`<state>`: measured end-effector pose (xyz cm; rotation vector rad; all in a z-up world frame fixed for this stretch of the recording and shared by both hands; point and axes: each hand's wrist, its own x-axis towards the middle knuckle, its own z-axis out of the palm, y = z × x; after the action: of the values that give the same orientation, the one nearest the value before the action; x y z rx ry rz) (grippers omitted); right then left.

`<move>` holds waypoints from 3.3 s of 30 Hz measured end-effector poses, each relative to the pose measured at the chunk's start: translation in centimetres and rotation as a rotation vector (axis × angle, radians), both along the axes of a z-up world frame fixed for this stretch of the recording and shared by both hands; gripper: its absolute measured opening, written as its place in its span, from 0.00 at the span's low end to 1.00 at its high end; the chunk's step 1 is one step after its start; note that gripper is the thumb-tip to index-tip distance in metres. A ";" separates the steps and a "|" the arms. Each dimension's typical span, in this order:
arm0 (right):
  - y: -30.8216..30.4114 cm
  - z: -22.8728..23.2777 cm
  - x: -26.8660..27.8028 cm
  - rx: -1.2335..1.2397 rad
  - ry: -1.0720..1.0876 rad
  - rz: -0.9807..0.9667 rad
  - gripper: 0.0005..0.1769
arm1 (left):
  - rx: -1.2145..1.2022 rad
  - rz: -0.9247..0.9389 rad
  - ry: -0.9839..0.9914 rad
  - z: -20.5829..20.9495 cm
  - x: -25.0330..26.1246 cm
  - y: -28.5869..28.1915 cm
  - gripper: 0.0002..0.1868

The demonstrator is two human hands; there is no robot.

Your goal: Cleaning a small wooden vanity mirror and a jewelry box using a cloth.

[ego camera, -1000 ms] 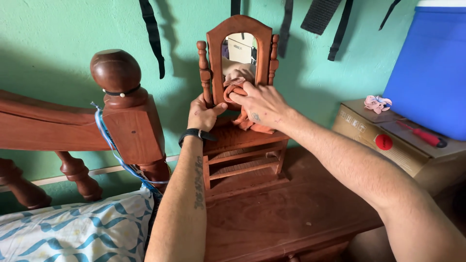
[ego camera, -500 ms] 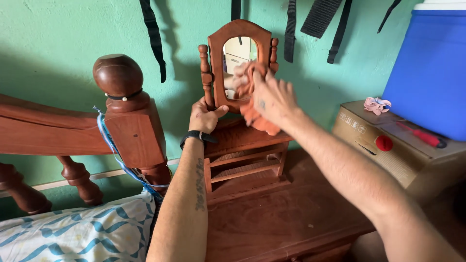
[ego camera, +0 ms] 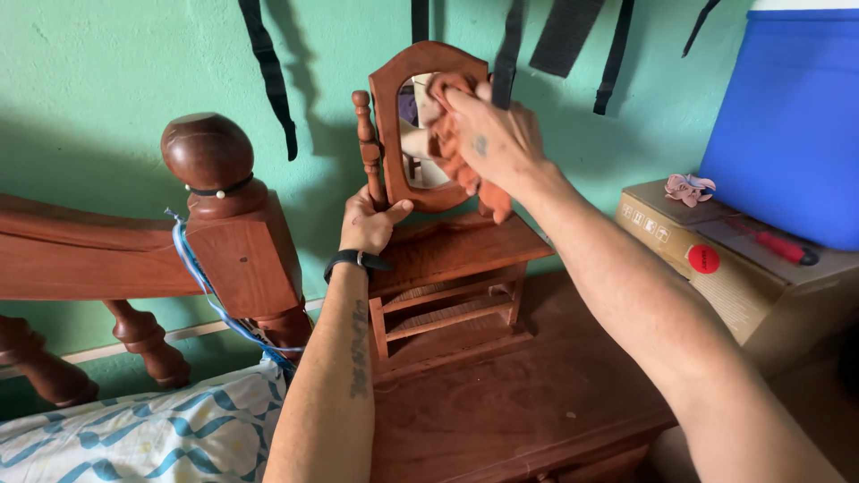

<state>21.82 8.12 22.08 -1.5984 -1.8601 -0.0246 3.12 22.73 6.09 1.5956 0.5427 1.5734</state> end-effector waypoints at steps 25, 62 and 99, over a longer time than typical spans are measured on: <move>0.2 1.3 -0.6 0.155 -0.392 0.080 0.26 | 0.004 0.057 0.010 0.6 0.2 -1.1 0.17; 2.3 -6.6 0.9 -0.088 -0.231 0.124 0.22 | 0.004 0.022 0.038 0.3 0.0 -0.5 0.16; -14.9 -28.7 10.0 -0.061 -0.129 0.596 0.22 | -0.026 0.443 1.405 -9.3 -6.7 -28.8 0.49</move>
<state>31.81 -6.76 -6.61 -1.0421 -2.3886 0.1960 -3.55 -6.10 -3.22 2.5048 1.6948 0.4164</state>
